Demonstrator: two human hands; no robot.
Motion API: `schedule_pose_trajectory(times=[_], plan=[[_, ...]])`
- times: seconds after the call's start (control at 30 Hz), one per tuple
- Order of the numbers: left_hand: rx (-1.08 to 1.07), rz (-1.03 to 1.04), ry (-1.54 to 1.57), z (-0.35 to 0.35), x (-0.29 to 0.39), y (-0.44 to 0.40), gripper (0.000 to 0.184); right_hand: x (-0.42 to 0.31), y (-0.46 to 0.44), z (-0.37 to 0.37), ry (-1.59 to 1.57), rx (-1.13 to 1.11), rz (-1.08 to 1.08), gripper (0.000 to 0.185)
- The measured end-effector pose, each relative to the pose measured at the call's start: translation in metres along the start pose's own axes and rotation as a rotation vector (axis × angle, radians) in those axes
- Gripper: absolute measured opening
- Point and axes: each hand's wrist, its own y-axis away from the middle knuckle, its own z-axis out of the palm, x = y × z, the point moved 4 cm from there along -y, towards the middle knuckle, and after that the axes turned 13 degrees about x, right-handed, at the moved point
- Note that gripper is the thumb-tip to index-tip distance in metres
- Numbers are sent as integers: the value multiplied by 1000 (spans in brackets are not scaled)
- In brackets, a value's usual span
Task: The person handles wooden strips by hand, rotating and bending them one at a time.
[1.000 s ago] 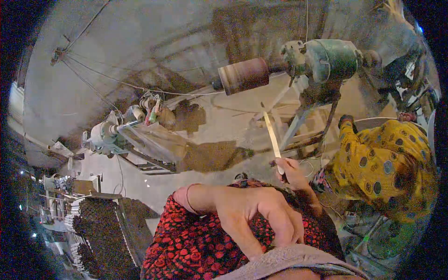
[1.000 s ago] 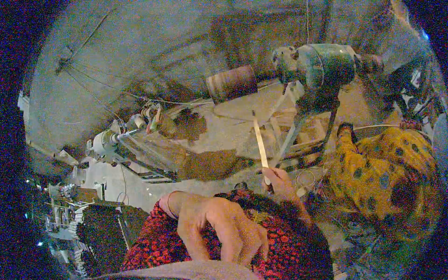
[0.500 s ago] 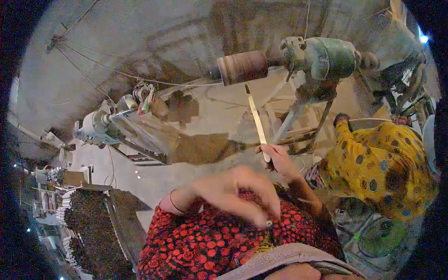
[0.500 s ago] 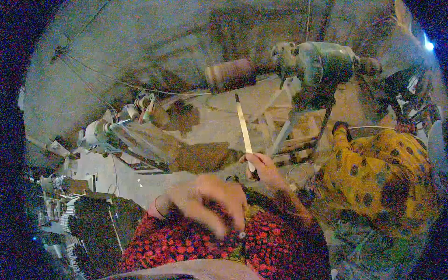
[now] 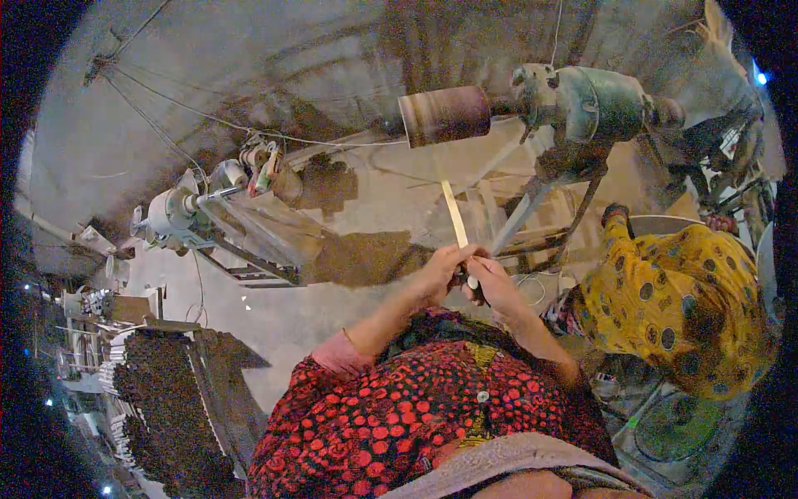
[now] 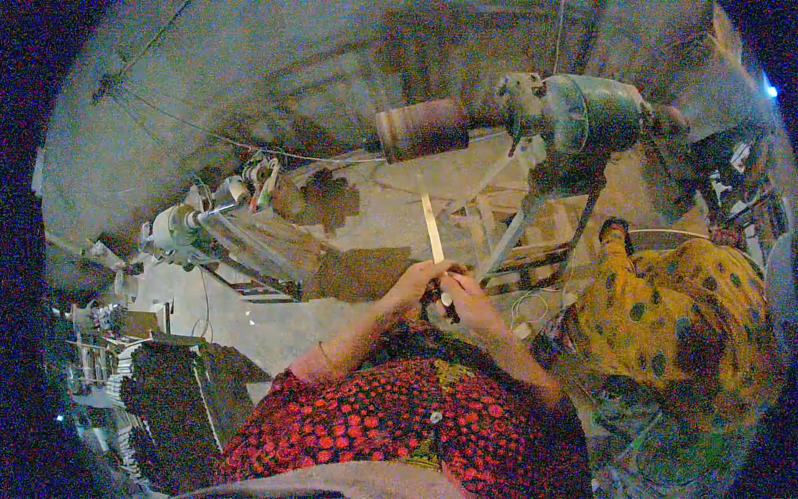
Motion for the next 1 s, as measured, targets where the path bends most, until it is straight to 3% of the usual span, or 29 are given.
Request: schedule_pose_trajectory(times=[0.07, 0.2, 0.27, 0.4, 0.5, 0.63, 0.8, 0.87, 1.0], plan=[[43, -139, 175, 2, 2, -1, 36, 23, -25, -2, 5, 112, -90, 26], [58, -134, 253, -7, 12, -20, 32, -18, -24, 21, -112, 96, -67, 23], [111, -95, 356, -8, 25, -24, 29, -11, -53, 17, -27, 170, -114, 21], [92, -31, 191, -25, 40, -50, 26, -17, -87, 20, -148, 163, -137, 20], [84, 48, 189, -31, 60, -61, 26, -42, -96, 33, 3, 343, -143, 20], [55, 73, 155, -43, 74, -78, 23, -33, -132, 30, -11, 360, -201, 20], [52, 183, 131, -51, 72, -90, 21, -49, -116, 41, -16, 340, -154, 22], [73, 270, 112, -51, 72, -83, 23, -46, -109, 44, -21, 389, -256, 26], [99, 74, 242, -45, 69, -75, 22, -51, -112, 42, 19, 398, -348, 22]])
